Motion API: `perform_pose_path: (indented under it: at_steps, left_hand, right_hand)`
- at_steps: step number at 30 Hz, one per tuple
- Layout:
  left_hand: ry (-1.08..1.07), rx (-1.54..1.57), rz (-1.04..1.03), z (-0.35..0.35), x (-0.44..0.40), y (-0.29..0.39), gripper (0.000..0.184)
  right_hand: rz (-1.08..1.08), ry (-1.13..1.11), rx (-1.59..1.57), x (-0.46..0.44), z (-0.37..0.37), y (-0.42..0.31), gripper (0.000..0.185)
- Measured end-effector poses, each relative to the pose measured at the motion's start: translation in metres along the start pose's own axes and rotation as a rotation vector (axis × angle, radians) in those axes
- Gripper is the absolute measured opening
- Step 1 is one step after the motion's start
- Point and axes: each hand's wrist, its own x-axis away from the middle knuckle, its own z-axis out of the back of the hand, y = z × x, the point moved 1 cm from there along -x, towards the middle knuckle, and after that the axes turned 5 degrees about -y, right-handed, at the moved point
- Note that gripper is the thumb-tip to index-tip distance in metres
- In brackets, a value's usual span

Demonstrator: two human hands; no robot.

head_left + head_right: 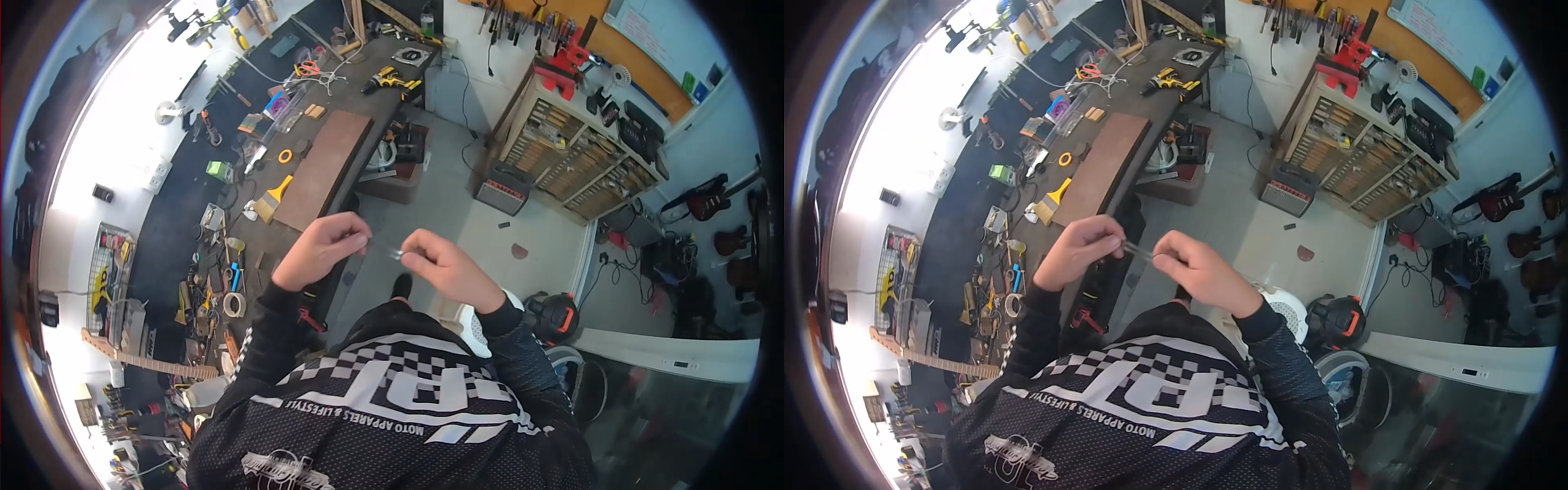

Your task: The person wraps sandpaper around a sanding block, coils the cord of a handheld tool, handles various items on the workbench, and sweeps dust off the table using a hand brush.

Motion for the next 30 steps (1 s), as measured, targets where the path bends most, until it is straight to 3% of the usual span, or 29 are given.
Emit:
perform_pose_path:
  at_steps: [3,11,14,18,23,27,30]
  left_hand:
    - [-0.013,0.094,-0.088,0.002,-0.073,-0.013,0.018]
    - [-0.259,0.265,0.038,0.026,-0.251,-0.023,0.016]
    - [-0.244,0.357,0.027,0.038,-0.311,-0.014,0.012]
    - [-0.205,0.047,0.036,0.053,-0.383,-0.017,0.009]
    - [-0.079,-0.196,0.131,0.042,-0.439,-0.008,0.042]
    - [-0.086,-0.329,0.182,0.026,-0.473,-0.024,0.032]
    - [0.013,-0.348,0.224,0.003,-0.492,-0.038,0.032]
  right_hand:
    - [-0.073,0.067,-0.113,-0.005,0.044,0.010,0.018]
    - [-0.187,0.178,-0.141,-0.084,0.180,0.044,0.016]
    - [-0.164,0.264,-0.160,-0.103,0.223,0.049,0.017]
    - [-0.020,0.555,-0.363,-0.115,0.288,0.092,0.017]
    - [0.157,0.768,-1.005,-0.111,0.395,0.171,0.016]
    - [0.296,0.776,-1.197,-0.115,0.507,0.278,0.015]
    - [0.188,1.038,-1.295,-0.138,0.580,0.318,0.016]
